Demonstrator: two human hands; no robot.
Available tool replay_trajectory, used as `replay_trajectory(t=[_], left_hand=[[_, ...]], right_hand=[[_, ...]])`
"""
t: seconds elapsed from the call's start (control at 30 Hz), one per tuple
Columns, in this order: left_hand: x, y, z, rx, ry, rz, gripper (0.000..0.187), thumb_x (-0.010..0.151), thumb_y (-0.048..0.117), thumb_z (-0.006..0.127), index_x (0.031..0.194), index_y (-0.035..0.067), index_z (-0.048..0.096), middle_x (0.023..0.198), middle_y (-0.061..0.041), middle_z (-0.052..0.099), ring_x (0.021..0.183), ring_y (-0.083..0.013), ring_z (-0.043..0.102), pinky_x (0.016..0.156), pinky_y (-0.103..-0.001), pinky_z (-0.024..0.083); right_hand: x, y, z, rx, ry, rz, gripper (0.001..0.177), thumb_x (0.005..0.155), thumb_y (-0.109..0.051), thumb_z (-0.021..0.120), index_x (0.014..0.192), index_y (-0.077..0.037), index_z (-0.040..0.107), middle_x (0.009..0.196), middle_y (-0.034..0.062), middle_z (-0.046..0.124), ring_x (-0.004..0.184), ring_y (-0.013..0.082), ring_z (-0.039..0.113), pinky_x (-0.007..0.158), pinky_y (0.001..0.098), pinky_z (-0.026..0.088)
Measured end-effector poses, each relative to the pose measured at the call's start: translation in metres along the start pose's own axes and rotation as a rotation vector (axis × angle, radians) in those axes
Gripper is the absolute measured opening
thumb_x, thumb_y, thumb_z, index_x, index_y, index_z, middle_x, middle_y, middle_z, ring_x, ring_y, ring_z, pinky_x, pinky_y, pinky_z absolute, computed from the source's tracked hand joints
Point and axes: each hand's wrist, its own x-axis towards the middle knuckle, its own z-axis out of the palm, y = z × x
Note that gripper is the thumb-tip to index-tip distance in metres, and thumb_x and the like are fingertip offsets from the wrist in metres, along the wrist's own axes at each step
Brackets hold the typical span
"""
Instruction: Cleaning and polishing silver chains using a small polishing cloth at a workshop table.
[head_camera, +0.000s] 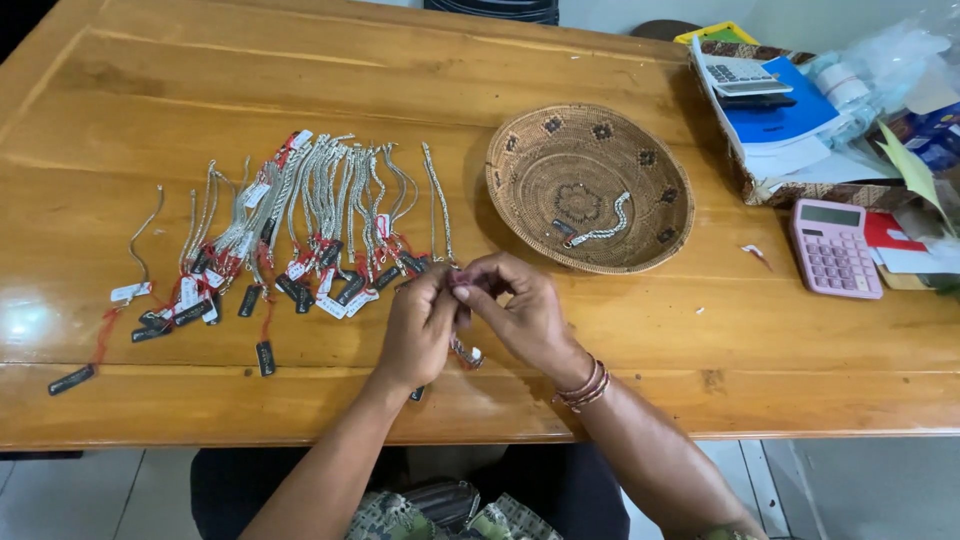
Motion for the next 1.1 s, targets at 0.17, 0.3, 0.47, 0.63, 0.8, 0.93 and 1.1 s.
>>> replay_trajectory(t=[0.17,0.3,0.47,0.63,0.8,0.93,1.1], left_hand=[[-0.007,-0.003,0.003,0.179,-0.038,0.057,0.028,0.108,0.01,0.04,0.096,0.0,0.063,0.061,-0.015,0.064,0.051,-0.0258,0.061,0.053,-0.036,0.051],[-0.01,0.007,0.005,0.207,0.027,-0.004,0.033,0.11,0.018,0.04,0.092,0.004,0.063,0.06,-0.012,0.063,0.056,-0.0233,0.06,0.058,-0.037,0.051],[-0.018,-0.003,0.002,0.292,0.018,0.0,0.025,0.106,0.014,0.045,0.092,0.005,0.063,0.063,-0.019,0.065,0.056,-0.0295,0.063,0.057,-0.041,0.051],[-0.018,0.003,0.0,0.252,0.035,-0.018,0.024,0.105,0.014,0.043,0.091,0.006,0.062,0.065,-0.018,0.065,0.059,-0.0284,0.065,0.058,-0.041,0.053],[-0.017,0.013,0.0,0.305,-0.073,0.069,0.023,0.104,0.012,0.045,0.092,0.005,0.064,0.074,-0.023,0.07,0.069,-0.0407,0.071,0.061,-0.048,0.057],[-0.017,0.0,0.005,0.227,-0.079,0.036,0.021,0.103,0.011,0.046,0.094,0.005,0.064,0.071,-0.021,0.069,0.063,-0.034,0.069,0.06,-0.044,0.056],[-0.02,0.02,-0.004,0.235,-0.028,0.011,0.025,0.105,0.015,0.044,0.093,0.005,0.063,0.078,-0.024,0.071,0.069,-0.0361,0.072,0.061,-0.045,0.057]], right_hand=[[0.002,0.021,0.004,-0.027,0.113,0.147,0.011,0.086,-0.006,0.081,0.093,-0.004,0.073,0.068,0.0067,0.067,0.063,0.0114,0.06,0.052,0.024,0.053],[0.001,0.023,0.002,0.004,0.092,0.149,0.01,0.083,-0.007,0.085,0.089,-0.005,0.077,0.068,0.0075,0.069,0.062,0.0106,0.061,0.051,0.0251,0.054],[0.004,0.021,0.006,0.098,0.069,0.254,0.014,0.085,-0.005,0.081,0.098,-0.002,0.076,0.062,0.0062,0.065,0.055,0.0085,0.061,0.048,0.0202,0.05],[0.007,0.011,0.001,0.132,-0.028,0.306,0.014,0.088,-0.004,0.077,0.101,0.0,0.077,0.062,0.0088,0.065,0.056,0.0099,0.063,0.048,0.0195,0.051],[0.006,0.02,-0.005,-0.036,-0.076,0.29,0.023,0.098,-0.014,0.07,0.077,-0.005,0.072,0.055,0.0072,0.057,0.053,0.0089,0.049,0.045,0.0226,0.042],[0.006,0.01,-0.001,0.117,0.043,0.322,0.026,0.1,-0.014,0.064,0.079,-0.004,0.073,0.051,0.006,0.057,0.043,0.0064,0.047,0.04,0.0174,0.038],[0.011,-0.007,0.001,0.099,-0.107,0.2,0.011,0.096,-0.005,0.069,0.096,0.002,0.076,0.063,0.0069,0.061,0.057,0.0093,0.052,0.053,0.0222,0.048]])
